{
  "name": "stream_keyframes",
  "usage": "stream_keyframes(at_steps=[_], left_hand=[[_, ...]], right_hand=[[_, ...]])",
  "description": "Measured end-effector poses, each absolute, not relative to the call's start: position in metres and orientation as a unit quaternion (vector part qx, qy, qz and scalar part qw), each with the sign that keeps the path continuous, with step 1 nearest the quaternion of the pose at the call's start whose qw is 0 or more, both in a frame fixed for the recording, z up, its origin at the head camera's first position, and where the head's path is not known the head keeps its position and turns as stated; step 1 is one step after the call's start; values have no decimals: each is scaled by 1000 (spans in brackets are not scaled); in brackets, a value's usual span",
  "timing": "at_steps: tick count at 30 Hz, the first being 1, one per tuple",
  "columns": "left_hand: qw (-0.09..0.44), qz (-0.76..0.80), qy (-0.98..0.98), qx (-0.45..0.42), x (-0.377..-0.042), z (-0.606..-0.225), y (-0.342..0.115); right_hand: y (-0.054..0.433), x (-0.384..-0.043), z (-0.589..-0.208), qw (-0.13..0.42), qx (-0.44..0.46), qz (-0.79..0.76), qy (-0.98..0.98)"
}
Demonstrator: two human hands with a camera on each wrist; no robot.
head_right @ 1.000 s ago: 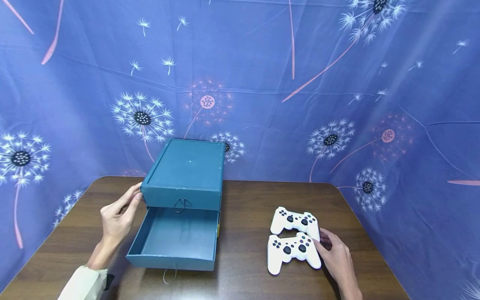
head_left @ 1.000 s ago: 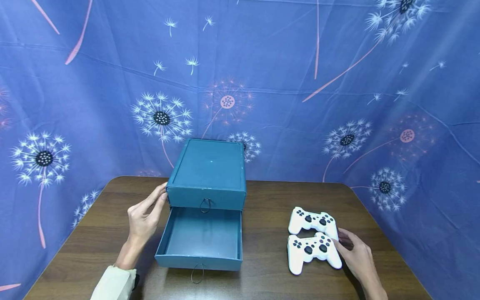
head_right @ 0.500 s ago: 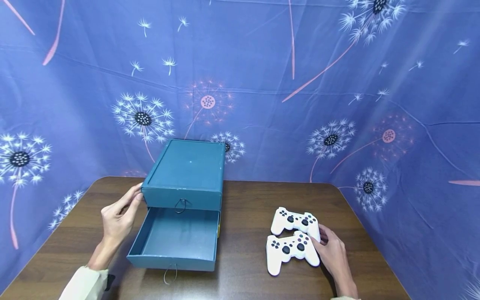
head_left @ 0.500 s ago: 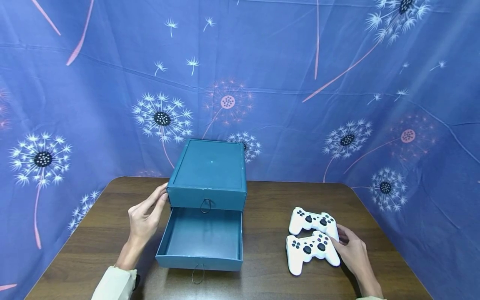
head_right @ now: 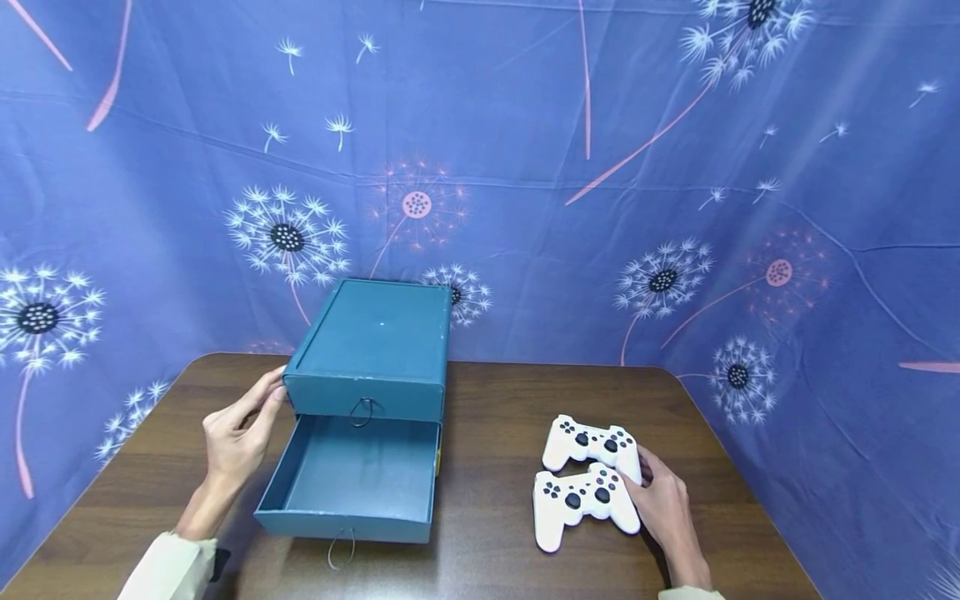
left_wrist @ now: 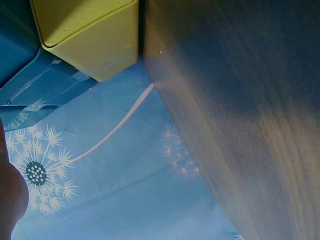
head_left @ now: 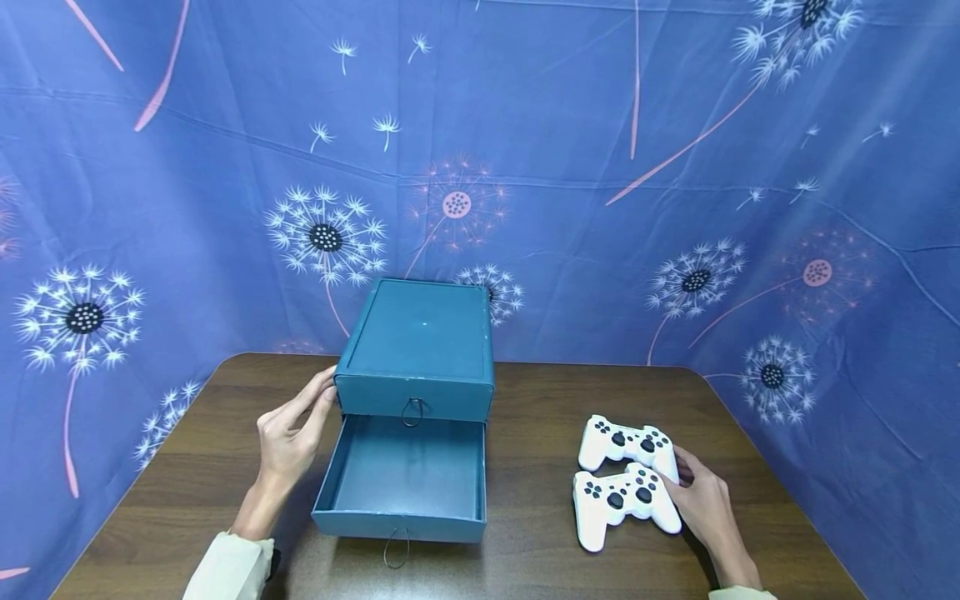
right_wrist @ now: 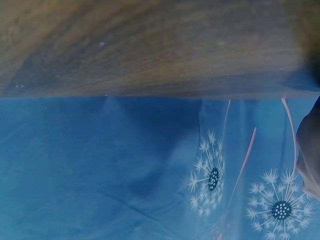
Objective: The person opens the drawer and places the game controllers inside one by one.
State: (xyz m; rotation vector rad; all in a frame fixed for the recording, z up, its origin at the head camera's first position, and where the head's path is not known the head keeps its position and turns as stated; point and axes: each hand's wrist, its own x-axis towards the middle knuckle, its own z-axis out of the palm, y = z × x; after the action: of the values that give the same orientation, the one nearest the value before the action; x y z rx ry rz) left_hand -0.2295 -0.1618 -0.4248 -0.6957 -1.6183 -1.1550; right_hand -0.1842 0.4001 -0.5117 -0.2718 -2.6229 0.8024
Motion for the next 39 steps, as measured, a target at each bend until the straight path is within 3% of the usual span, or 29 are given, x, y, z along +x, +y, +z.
stream_keyframes(at_steps=[27,39], left_hand=[[499,-475,-665,-290,-232,-427,-163],[497,-478,-664,-289,-233,-428,-164]], right_hand=[[393,-176,-501,226,-123,273,-927],[387,-169,-494,270,-135,272,-914]])
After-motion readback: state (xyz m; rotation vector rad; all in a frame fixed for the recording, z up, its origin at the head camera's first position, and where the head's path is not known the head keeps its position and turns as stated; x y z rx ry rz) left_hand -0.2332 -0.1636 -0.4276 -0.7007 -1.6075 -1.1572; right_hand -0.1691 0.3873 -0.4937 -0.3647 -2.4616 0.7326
